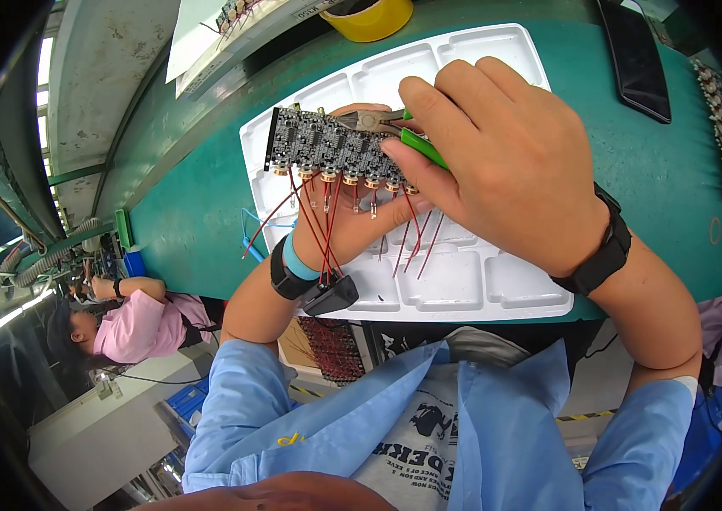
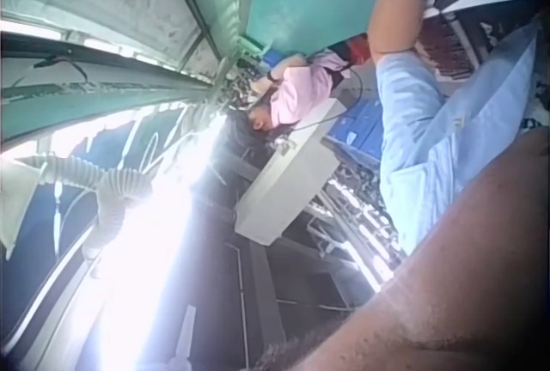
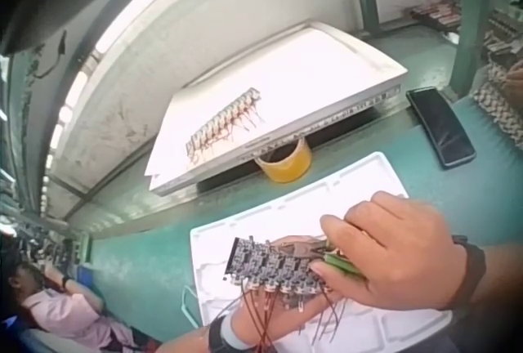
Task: The person picks up a circuit board and uses shears to trim the wire leads on the components. After trimming the wires on one side, the person turns the circuit board over and trims the remaining wire leads.
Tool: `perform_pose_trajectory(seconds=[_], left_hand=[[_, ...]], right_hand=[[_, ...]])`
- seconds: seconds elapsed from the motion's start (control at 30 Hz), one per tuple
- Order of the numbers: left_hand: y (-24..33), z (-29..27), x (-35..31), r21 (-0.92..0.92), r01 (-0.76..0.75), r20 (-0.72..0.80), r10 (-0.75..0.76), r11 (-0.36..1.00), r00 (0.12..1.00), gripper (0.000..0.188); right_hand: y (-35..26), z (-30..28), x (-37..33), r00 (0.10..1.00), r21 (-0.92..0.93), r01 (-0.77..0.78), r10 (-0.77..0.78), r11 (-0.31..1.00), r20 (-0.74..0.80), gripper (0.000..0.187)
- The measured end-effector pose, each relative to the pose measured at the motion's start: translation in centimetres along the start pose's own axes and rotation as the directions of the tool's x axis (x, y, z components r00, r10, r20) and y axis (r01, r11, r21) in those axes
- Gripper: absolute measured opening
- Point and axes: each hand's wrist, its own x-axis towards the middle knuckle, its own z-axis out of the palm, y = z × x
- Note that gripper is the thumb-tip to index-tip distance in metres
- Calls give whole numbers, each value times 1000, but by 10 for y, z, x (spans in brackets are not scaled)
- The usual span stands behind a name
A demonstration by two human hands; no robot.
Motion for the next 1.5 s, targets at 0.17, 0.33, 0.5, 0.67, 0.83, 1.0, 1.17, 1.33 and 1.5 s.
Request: perform_pose_trajectory(seconds=[0.17,0.33,0.5,0.67,0.83,1.0,1.17,1.33,1.5], left_hand=[[-4,3,-2,87,-12,-43,16,996,999,69],[5,5,-1,-133,57,-56,-65,990,996,71],[6,7,-1,-88,-38,-45,34,995,998,73],[6,8,-2,-202,15,-62,-28,979,998,70],[2,4,-2,35,-10,-29,11,999,1000,63],[2,6,-3,65,-25,-63,29,998,998,58],[2,2,-3,148,-13,12,12,989,1000,62],[2,0,-2,210,-52,83,35,976,996,83],[2,0,-4,165,-47,76,34,985,997,82]], right_hand=[[-1,1,-2,1000,-11,-16,16,1000,20,47],[-2,-1,-3,998,9,-22,22,1000,64,48],[-2,-2,0,1000,26,9,-9,1000,2,48],[-2,-1,0,999,19,28,-28,999,-21,49],[-3,-1,0,1000,-3,17,-17,1000,-8,48],[-4,-2,0,1000,-4,12,-12,1000,7,48],[-6,-2,-1,1000,-20,11,-11,1000,5,48],[-9,-4,-2,1000,-39,-19,20,999,24,50],[-13,-6,-1,999,-49,-33,34,998,30,51]])
